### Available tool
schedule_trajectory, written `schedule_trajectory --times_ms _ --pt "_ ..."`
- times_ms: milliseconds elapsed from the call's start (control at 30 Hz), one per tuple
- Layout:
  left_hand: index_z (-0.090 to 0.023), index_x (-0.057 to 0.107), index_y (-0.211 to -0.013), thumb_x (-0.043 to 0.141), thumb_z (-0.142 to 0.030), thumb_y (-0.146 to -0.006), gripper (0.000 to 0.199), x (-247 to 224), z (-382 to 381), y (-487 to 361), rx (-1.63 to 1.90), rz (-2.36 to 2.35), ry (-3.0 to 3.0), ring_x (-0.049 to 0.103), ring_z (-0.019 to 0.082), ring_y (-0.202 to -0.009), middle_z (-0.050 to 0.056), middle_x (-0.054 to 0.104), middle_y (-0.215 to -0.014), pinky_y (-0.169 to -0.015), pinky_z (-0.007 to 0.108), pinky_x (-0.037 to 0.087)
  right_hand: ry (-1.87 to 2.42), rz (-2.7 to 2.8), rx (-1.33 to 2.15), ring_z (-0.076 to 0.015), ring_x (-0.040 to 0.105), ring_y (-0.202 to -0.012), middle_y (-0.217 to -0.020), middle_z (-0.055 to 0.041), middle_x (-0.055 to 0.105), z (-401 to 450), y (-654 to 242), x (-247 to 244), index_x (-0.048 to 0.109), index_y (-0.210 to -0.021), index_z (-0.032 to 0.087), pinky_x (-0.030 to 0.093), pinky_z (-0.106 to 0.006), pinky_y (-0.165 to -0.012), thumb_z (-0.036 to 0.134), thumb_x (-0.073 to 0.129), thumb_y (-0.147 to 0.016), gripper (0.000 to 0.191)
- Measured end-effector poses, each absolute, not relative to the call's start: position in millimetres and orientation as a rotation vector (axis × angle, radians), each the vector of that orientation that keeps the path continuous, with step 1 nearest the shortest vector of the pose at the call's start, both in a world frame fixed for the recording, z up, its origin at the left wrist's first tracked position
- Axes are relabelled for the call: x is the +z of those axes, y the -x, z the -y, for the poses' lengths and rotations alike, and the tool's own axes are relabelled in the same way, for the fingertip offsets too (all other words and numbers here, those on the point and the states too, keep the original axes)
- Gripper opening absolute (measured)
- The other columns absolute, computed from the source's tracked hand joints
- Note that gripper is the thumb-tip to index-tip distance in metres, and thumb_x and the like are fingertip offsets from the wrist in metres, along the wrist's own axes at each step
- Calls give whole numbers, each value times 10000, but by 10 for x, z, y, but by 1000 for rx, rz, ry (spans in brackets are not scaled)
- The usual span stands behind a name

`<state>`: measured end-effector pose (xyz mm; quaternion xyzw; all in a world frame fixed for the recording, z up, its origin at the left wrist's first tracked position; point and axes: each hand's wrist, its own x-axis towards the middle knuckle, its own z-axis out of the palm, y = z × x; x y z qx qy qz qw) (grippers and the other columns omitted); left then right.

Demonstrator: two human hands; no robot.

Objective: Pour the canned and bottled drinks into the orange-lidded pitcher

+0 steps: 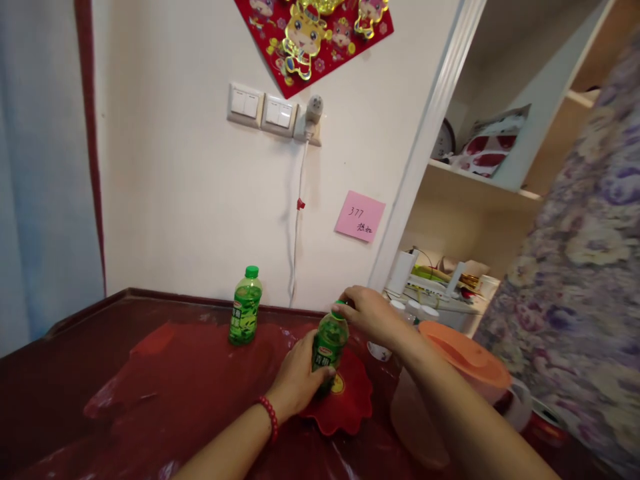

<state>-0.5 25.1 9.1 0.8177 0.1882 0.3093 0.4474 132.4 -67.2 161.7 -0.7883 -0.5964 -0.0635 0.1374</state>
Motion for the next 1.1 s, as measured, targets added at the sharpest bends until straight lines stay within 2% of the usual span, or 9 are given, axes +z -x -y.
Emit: schedule_trajectory --times_ms 100,167,267,367,500,633,733,833,1100 --pt "-215 528 -1278 680 -160 -737 564 97 -259 -14 778 -459 -2026 551 262 -1241 91 619 -1330 -1064 380 391 2377 1587 -279 -308 672 -867 -886 -148 714 646 -1265 1605 740 -953 126 463 -360 -733 506 589 -952 409" --pt "-216 530 -1276 676 -169 -749 549 88 -270 -26 789 -441 -2033 550 264 -1246 94 616 -1339 -1071 391 390 2388 1560 -324 -348 665 -905 -931 -180 713 653 -1237 1614 739 -992 118 459 -394 -738 598 549 -950 519" --pt "-214 517 -1298 677 -204 -769 553 60 -302 -43 815 -402 -2038 541 275 -1269 110 603 -1364 -1089 410 386 2328 1637 -305 -274 657 -1009 -1136 -118 692 680 -1236 1627 697 -1203 207 459 -337 -804 519 536 -984 414" --pt "-206 504 -1325 672 -264 -797 557 31 -341 -59 831 -365 -2031 541 288 -1286 126 598 -1375 -1103 427 389 2318 1670 -297 -211 663 -994 -1127 -76 695 667 -1233 1603 715 -1162 232 455 -278 -818 404 558 -992 288" --pt "-204 488 -1362 663 -321 -817 584 -3 -399 -87 847 -326 -2009 534 304 -1314 137 583 -1407 -1120 454 390 2402 1518 -440 -293 662 -962 -1008 -165 711 598 -1159 1558 716 -1074 123 480 -368 -791 601 470 -999 542" --pt "-183 477 -1366 659 -384 -811 617 -22 -463 -128 851 -354 -2020 537 319 -1319 151 579 -1416 -1135 489 384 2450 1450 -520 -353 646 -946 -971 -204 697 626 -1093 1588 730 -1017 89 479 -483 -824 715 374 -975 721" --pt "-189 498 -1338 667 -471 -782 646 11 -482 -149 859 -404 -2053 574 341 -1279 141 627 -1362 -1114 514 413 2403 1507 -539 -349 608 -1048 -1114 -167 672 697 -1090 1628 701 -1120 144 473 -501 -870 623 432 -989 564" --pt "-203 540 -1288 691 -563 -722 687 73 -474 -159 874 -448 -2060 640 360 -1183 118 705 -1239 -1037 506 494 2380 1594 -464 -296 610 -1066 -1126 -104 686 692 -1107 1640 700 -1093 192 485 -431 -869 434 528 -989 314" --pt "-201 559 -1208 670 -639 -681 695 61 -587 -215 852 -511 -2150 721 360 -1008 114 765 -1071 -828 435 605 2379 1486 -407 -268 652 -982 -1001 -75 719 515 -1078 1609 660 -1078 160 470 -432 -900 519 505 -1016 396"
